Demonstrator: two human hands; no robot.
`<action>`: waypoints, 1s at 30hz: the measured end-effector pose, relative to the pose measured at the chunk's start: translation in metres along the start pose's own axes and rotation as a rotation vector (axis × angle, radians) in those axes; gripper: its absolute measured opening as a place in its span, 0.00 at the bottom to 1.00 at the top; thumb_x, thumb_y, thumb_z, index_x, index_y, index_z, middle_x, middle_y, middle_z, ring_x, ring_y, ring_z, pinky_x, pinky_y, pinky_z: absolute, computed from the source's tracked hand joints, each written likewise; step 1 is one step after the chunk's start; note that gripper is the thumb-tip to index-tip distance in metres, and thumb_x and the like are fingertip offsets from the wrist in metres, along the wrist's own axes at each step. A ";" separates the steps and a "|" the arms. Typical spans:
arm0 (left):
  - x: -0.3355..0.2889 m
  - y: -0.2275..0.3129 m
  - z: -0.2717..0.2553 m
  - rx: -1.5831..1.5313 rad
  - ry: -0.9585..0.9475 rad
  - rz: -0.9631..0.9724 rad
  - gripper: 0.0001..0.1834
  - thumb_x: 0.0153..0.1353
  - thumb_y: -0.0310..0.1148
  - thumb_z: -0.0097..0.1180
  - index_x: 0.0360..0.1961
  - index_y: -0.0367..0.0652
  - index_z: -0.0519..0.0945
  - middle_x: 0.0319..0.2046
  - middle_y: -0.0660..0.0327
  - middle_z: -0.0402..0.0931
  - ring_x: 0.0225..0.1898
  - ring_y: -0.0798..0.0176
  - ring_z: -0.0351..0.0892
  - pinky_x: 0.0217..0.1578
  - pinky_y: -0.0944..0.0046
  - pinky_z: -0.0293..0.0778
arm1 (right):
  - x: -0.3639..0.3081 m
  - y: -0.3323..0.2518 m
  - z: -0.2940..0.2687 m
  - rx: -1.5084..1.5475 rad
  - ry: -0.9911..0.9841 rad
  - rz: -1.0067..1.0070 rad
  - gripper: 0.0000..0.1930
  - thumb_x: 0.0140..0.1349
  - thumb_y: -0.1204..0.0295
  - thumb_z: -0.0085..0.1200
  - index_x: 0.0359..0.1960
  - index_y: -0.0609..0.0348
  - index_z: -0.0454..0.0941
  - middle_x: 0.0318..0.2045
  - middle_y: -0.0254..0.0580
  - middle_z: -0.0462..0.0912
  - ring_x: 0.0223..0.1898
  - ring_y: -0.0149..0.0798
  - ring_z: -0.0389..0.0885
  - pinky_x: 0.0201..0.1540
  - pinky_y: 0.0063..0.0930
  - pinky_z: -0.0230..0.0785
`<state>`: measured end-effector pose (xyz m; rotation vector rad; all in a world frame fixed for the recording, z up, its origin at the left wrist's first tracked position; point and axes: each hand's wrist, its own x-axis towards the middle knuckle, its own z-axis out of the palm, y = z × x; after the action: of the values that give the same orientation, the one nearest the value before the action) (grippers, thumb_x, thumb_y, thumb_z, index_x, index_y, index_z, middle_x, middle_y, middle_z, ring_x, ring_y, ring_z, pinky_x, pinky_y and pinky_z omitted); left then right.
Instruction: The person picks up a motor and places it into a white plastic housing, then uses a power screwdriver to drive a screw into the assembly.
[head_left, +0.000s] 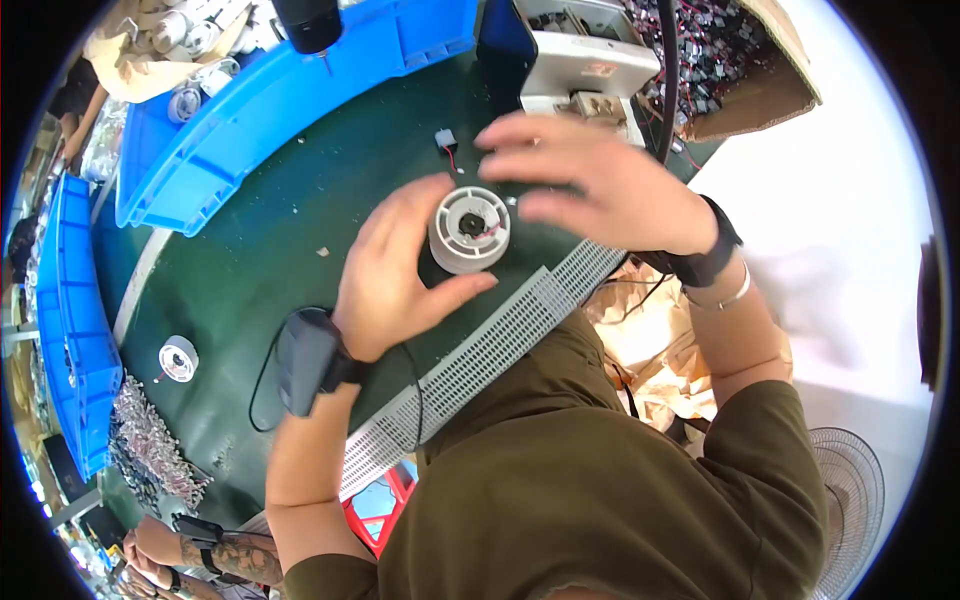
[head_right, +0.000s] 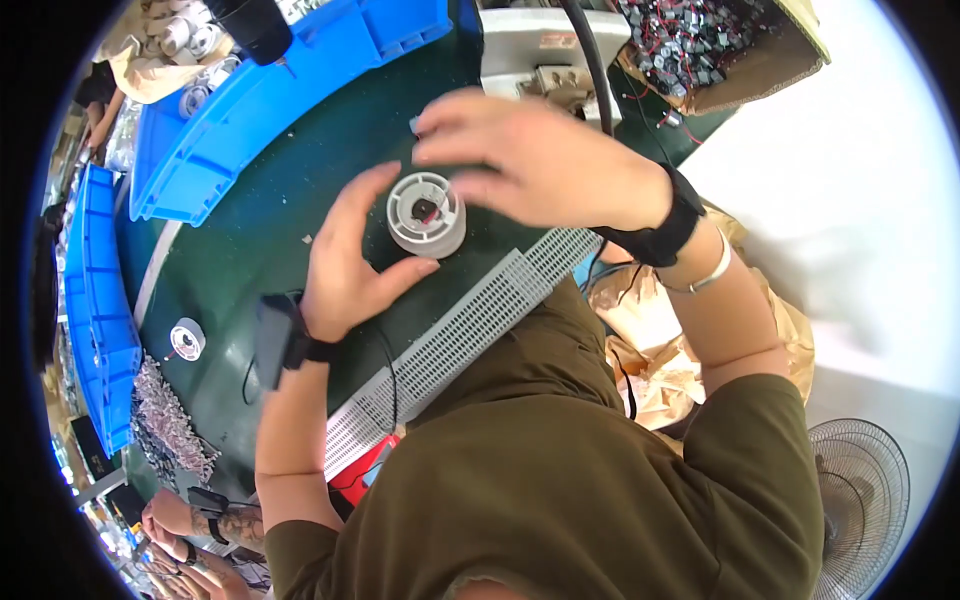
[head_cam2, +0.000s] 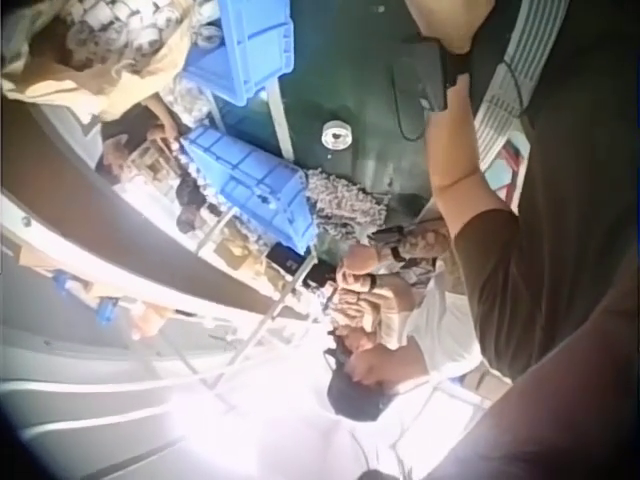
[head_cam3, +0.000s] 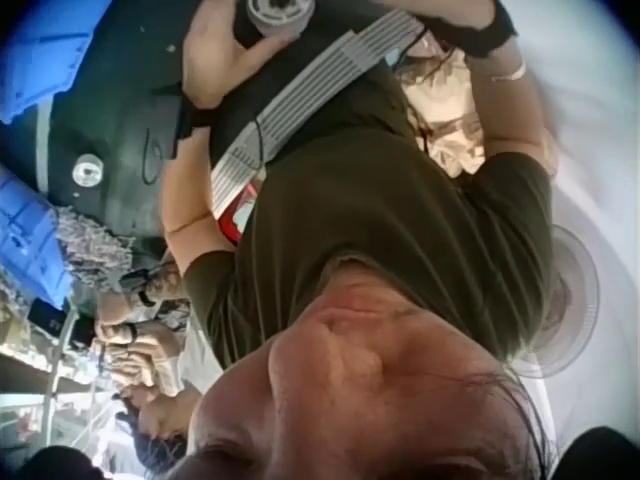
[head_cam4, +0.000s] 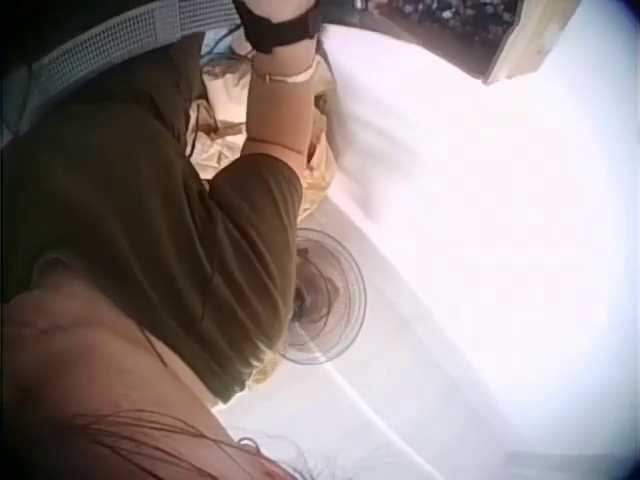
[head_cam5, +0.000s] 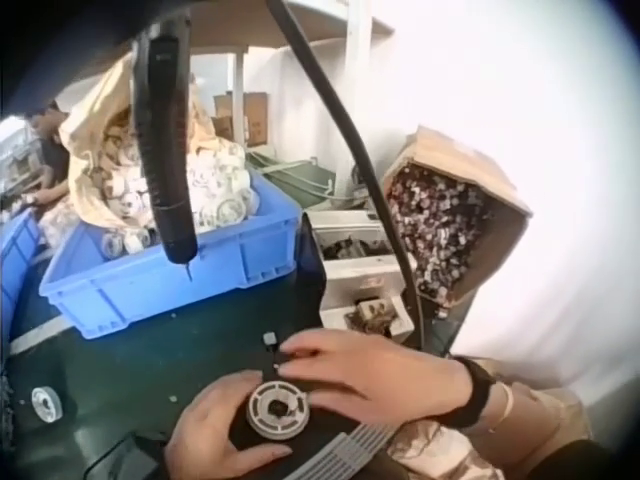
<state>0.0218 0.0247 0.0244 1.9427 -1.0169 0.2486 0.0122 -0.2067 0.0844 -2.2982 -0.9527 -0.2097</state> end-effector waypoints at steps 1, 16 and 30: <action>-0.003 -0.001 0.001 0.078 0.014 0.079 0.34 0.38 0.35 0.72 0.49 0.39 0.73 0.48 0.51 0.73 0.49 0.47 0.74 0.48 0.54 0.71 | 0.010 -0.003 -0.008 -0.096 0.106 0.018 0.18 0.53 0.77 0.57 0.47 0.59 0.76 0.50 0.43 0.74 0.51 0.41 0.74 0.54 0.31 0.65; -0.011 0.001 0.020 0.210 0.083 0.125 0.17 0.42 0.22 0.67 0.37 0.35 0.81 0.43 0.53 0.77 0.47 0.48 0.77 0.46 0.56 0.76 | 0.162 -0.013 -0.071 1.008 0.480 -0.278 0.07 0.52 0.75 0.59 0.27 0.65 0.75 0.23 0.37 0.77 0.22 0.30 0.76 0.28 0.21 0.71; -0.008 0.004 0.020 0.276 0.015 0.144 0.18 0.40 0.20 0.66 0.37 0.34 0.80 0.45 0.51 0.76 0.47 0.43 0.77 0.42 0.55 0.77 | 0.002 0.023 -0.064 0.798 0.897 -0.102 0.13 0.51 0.82 0.57 0.39 0.66 0.72 0.25 0.37 0.75 0.19 0.30 0.75 0.23 0.22 0.68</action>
<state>0.0093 0.0123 0.0115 2.1104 -1.1632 0.5065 0.0354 -0.2572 0.1238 -1.2060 -0.5191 -0.6882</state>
